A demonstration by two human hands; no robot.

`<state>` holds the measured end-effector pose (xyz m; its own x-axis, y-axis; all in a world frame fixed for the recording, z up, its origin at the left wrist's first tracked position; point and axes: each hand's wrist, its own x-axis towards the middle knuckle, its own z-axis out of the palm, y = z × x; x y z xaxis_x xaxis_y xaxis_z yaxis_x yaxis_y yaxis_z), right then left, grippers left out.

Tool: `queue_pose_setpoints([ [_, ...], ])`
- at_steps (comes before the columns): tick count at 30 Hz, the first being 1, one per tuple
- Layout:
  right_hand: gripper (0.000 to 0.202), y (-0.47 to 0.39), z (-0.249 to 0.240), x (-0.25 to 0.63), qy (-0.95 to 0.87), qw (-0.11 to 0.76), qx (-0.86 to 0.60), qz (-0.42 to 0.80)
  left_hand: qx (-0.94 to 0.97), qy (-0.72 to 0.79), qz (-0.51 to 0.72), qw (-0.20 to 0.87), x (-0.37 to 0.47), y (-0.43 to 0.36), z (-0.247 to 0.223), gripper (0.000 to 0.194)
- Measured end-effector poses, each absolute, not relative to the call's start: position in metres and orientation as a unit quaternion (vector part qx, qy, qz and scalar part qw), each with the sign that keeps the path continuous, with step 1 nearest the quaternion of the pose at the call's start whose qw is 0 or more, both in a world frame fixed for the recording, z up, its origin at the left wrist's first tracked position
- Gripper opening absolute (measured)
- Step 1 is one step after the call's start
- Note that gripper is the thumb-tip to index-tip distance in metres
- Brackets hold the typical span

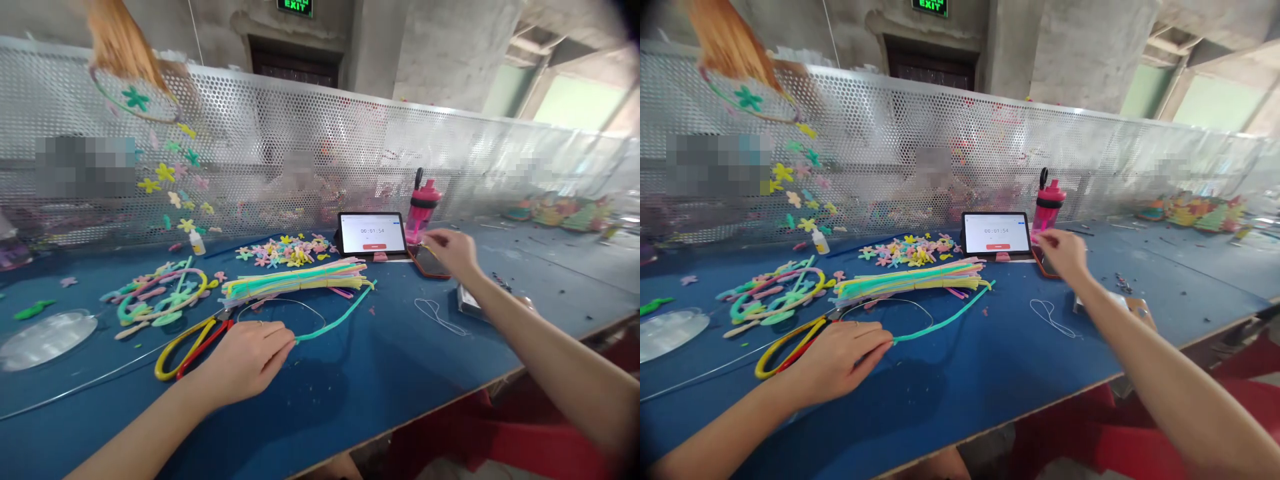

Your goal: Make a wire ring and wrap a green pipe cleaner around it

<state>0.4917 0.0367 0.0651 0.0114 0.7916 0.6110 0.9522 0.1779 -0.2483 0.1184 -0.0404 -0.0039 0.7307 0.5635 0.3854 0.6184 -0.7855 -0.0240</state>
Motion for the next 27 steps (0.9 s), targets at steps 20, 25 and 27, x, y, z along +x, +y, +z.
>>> queue_pose_setpoints([
  [20, 0.021, -0.005, 0.011, 0.29, -0.877, 0.39, -0.273, 0.071, -0.828, -0.412, -0.364, -0.109, 0.089, -0.04, 0.022, 0.02],
  [25, 0.021, -0.012, 0.009, 0.292, -0.874, 0.404, -0.269, 0.035, -0.827, -0.385, -0.378, -0.159, 0.093, -0.043, 0.023, 0.019],
  [27, 0.02, -0.014, 0.011, 0.292, -0.874, 0.412, -0.256, 0.036, -0.82, -0.381, -0.389, -0.178, 0.094, -0.044, 0.024, 0.021],
])
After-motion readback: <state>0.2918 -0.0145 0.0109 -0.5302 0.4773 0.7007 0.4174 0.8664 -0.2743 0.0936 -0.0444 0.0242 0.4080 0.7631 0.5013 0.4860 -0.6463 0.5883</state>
